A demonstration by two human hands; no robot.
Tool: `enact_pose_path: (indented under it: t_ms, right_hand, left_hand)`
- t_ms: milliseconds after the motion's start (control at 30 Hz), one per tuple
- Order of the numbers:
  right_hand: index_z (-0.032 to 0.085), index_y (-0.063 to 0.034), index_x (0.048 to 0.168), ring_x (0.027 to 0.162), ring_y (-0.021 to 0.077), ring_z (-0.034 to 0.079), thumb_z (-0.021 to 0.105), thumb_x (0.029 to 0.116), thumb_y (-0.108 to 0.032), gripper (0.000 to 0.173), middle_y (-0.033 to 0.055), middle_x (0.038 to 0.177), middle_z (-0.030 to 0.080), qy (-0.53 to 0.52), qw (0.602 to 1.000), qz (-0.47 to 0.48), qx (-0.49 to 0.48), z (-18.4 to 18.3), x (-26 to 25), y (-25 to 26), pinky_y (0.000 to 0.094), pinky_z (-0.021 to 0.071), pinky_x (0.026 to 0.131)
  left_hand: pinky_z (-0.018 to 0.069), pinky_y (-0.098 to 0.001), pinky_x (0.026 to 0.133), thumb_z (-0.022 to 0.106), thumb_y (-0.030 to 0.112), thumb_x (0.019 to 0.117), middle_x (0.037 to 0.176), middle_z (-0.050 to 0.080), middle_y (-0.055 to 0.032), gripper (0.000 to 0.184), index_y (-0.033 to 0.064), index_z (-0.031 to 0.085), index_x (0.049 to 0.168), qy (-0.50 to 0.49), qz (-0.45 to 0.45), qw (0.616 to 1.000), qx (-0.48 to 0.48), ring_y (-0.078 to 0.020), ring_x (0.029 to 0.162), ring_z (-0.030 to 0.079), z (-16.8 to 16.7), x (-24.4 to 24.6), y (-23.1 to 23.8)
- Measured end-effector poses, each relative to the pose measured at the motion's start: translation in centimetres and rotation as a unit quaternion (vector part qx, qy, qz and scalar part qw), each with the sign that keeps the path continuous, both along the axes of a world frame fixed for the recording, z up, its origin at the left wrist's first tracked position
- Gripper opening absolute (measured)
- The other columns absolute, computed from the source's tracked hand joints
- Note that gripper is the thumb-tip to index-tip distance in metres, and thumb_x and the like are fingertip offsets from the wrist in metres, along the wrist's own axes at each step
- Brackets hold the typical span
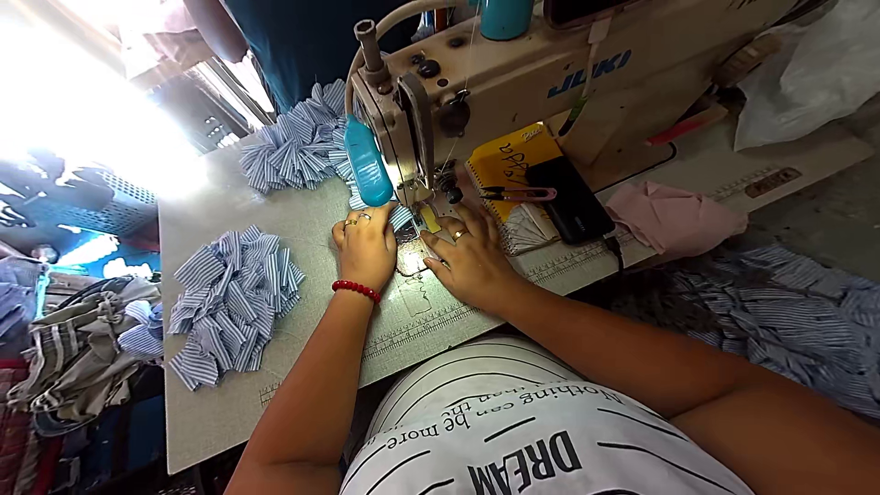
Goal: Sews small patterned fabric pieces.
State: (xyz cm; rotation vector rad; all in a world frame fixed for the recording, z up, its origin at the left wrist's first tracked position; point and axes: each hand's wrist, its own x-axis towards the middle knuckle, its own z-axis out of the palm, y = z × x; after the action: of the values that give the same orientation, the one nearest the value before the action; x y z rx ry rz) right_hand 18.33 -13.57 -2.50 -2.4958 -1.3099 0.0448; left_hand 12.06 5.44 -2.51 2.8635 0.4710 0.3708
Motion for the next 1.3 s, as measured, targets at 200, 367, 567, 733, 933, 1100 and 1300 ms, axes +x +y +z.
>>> enact_pose_path:
  t_ms: [200,367,567,733,933,1100,1300]
  right_hand:
    - [0.068,-0.0208,0.136,0.150,0.0404,0.032,0.050,0.1041,-0.043,0.043,0.0132,0.146,0.058,0.004,0.999,0.009,0.046,-0.6,0.2,-0.4,0.0679,0.0155,0.122]
    - [0.071,-0.0176,0.129,0.145,0.0439,0.039,0.054,0.1007,-0.036,0.038,0.0140,0.139,0.063,0.011,0.993,0.017,0.112,-0.9,0.3,-0.5,0.0679,0.0270,0.117]
    - [0.073,-0.0150,0.126,0.143,0.0449,0.042,0.058,0.0982,-0.030,0.035,0.0163,0.135,0.064,0.000,0.992,0.023,0.124,-1.0,0.3,-0.3,0.0661,0.0300,0.115]
    - [0.074,-0.0167,0.125,0.142,0.0426,0.042,0.058,0.0977,-0.029,0.034,0.0133,0.133,0.066,0.002,0.989,0.019,0.146,-0.9,0.1,-0.8,0.0637,0.0310,0.115]
    - [0.077,-0.0129,0.117,0.127,0.0376,0.055,0.060,0.0964,-0.026,0.029,0.0125,0.121,0.069,0.048,0.965,0.032,0.254,0.2,-0.4,-1.2,0.0582,0.0431,0.104]
    - [0.071,-0.0060,0.120,0.102,0.0129,0.069,0.061,0.1005,-0.022,0.027,0.0077,0.111,0.071,0.309,0.898,0.036,0.312,3.8,-2.3,-0.8,0.0312,0.0590,0.089]
    - [0.071,-0.0064,0.115,0.085,0.0060,0.071,0.071,0.0965,-0.024,0.025,0.0022,0.100,0.073,0.441,0.831,0.038,0.336,4.9,-2.8,-0.9,0.0233,0.0605,0.074]
  left_hand:
    - [0.0416,-0.0573,0.106,0.052,0.013,0.1003,0.124,0.071,-0.0104,0.036,0.0091,0.066,0.134,-0.089,0.005,0.988,-0.128,-0.0311,0.123,0.062,0.1,-1.5,1.4]
    - [0.0448,-0.0603,0.101,0.057,0.019,0.1027,0.126,0.067,-0.0178,0.026,0.0067,0.074,0.117,-0.118,0.178,0.976,0.052,-0.0392,0.120,0.060,3.3,-9.6,4.6]
    - [0.0362,-0.0695,0.101,0.064,0.034,0.1005,0.134,0.061,-0.0222,0.036,0.0056,0.074,0.119,0.021,0.264,0.959,0.103,-0.0474,0.125,0.053,3.6,-12.5,5.4]
    - [0.0376,-0.0654,0.104,0.054,0.022,0.1046,0.125,0.068,-0.0163,0.027,0.0071,0.077,0.109,0.009,0.242,0.962,0.125,-0.0414,0.125,0.057,3.9,-11.5,5.3]
    - [0.0554,-0.0538,0.078,0.051,0.016,0.1079,0.101,0.073,-0.0219,0.027,-0.0012,0.069,0.117,-0.146,0.161,0.974,0.058,-0.0375,0.088,0.071,7.7,-11.0,1.5]
    - [0.0580,-0.0236,0.072,0.071,0.007,0.0944,0.091,0.071,-0.0010,0.032,0.0023,0.062,0.125,-0.206,0.054,0.908,-0.360,-0.0041,0.076,0.067,7.5,-10.0,-2.0]
    - [0.0594,-0.0239,0.072,0.077,-0.004,0.0837,0.087,0.071,0.0003,0.039,0.0070,0.065,0.118,-0.188,0.011,0.822,-0.537,-0.0072,0.075,0.068,6.0,-8.4,-5.4]
